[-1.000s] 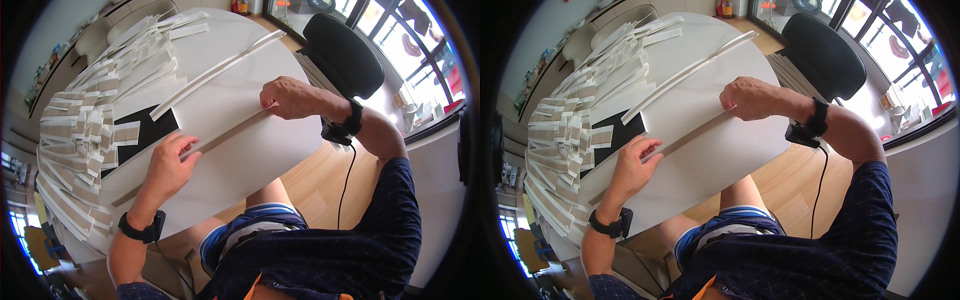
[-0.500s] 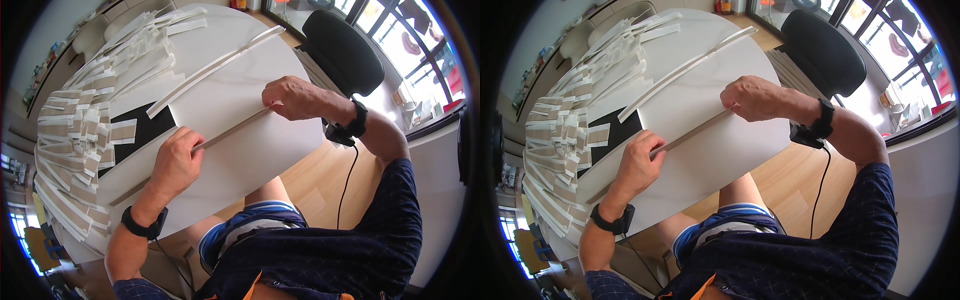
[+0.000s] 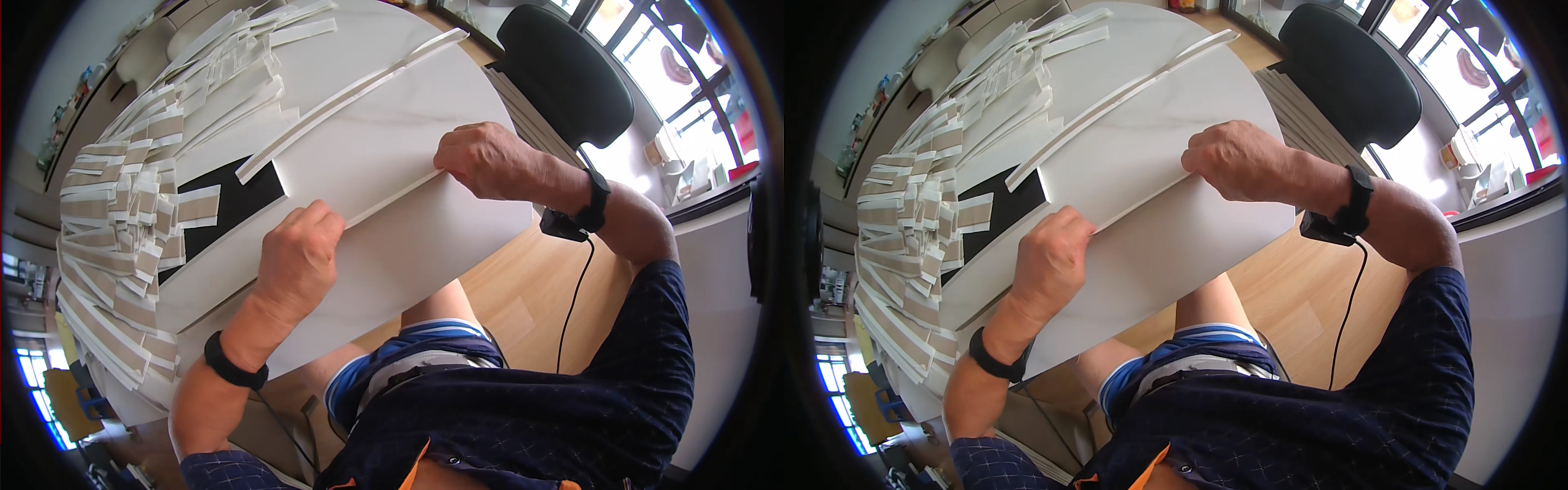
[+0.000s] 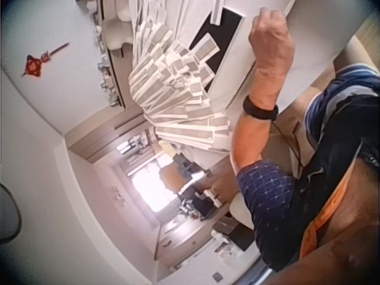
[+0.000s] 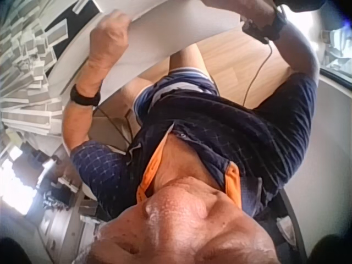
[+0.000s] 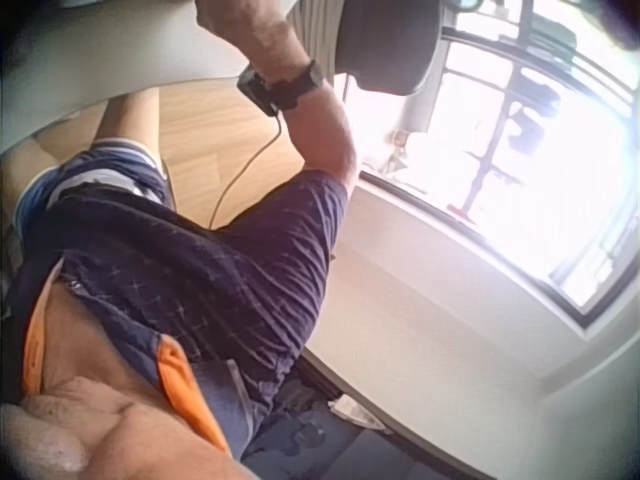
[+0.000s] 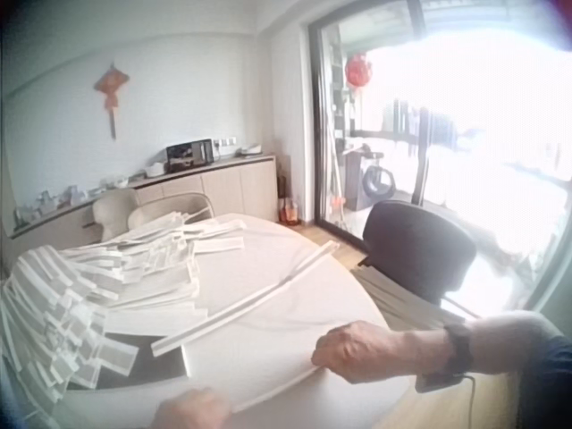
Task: The person folds and presses several white blind slats along a pre-creased line by hand on a white table.
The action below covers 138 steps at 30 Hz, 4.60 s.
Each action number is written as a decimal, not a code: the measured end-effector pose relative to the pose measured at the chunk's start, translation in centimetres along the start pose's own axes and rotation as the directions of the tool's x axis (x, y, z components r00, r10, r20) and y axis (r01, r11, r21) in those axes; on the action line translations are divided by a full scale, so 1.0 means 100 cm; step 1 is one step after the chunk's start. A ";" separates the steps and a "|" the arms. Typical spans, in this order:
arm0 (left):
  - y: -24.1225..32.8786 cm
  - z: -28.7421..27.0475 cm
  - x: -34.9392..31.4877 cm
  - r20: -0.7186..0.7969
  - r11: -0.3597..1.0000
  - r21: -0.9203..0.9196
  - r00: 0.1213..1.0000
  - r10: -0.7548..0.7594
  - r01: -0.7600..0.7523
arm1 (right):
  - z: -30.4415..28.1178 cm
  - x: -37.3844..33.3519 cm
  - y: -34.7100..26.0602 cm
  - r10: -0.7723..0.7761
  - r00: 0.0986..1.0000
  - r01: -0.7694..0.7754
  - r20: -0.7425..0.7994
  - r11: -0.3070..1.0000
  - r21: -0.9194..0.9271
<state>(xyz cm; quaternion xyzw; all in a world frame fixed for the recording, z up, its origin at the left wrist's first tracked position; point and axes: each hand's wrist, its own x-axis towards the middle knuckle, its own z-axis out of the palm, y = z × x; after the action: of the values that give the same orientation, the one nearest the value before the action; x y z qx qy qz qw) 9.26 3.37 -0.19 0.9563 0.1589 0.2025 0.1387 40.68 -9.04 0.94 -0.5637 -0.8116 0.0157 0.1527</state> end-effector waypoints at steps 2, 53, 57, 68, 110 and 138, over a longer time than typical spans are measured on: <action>0.005 0.000 -0.001 0.026 0.996 0.074 0.999 0.045 -0.047 | 0.003 -0.003 -0.002 -0.022 1.000 0.023 0.019 0.995 -0.100; -0.007 -0.005 0.015 0.128 0.991 -0.111 0.990 -0.065 0.079 | 0.009 0.015 -0.044 0.046 0.999 -0.045 0.000 0.990 0.136; -0.032 -0.033 -0.023 0.139 0.949 -0.184 0.962 -0.235 0.258 | 0.015 0.016 -0.035 0.079 0.992 -0.060 -0.102 0.982 0.177; -0.034 -0.036 -0.070 -0.087 0.988 0.070 0.988 -0.128 0.134 | 0.019 0.016 -0.039 0.086 0.992 -0.076 -0.090 0.991 0.111; -0.027 -0.037 -0.088 -0.008 0.917 0.398 1.000 0.019 -0.014 | 0.070 0.076 -0.191 -0.063 0.982 0.039 0.177 0.990 0.135; -0.067 -0.079 -0.122 -0.051 0.958 -0.015 0.957 -0.285 0.285 | 0.040 0.051 -0.085 -0.033 0.980 0.067 -0.195 0.983 0.170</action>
<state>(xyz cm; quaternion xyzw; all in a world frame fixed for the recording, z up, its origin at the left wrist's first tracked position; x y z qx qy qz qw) -6.33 6.64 0.36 0.9173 0.2978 0.2059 0.1659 30.22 -6.87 -0.03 -0.5260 -0.8027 0.0291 0.2795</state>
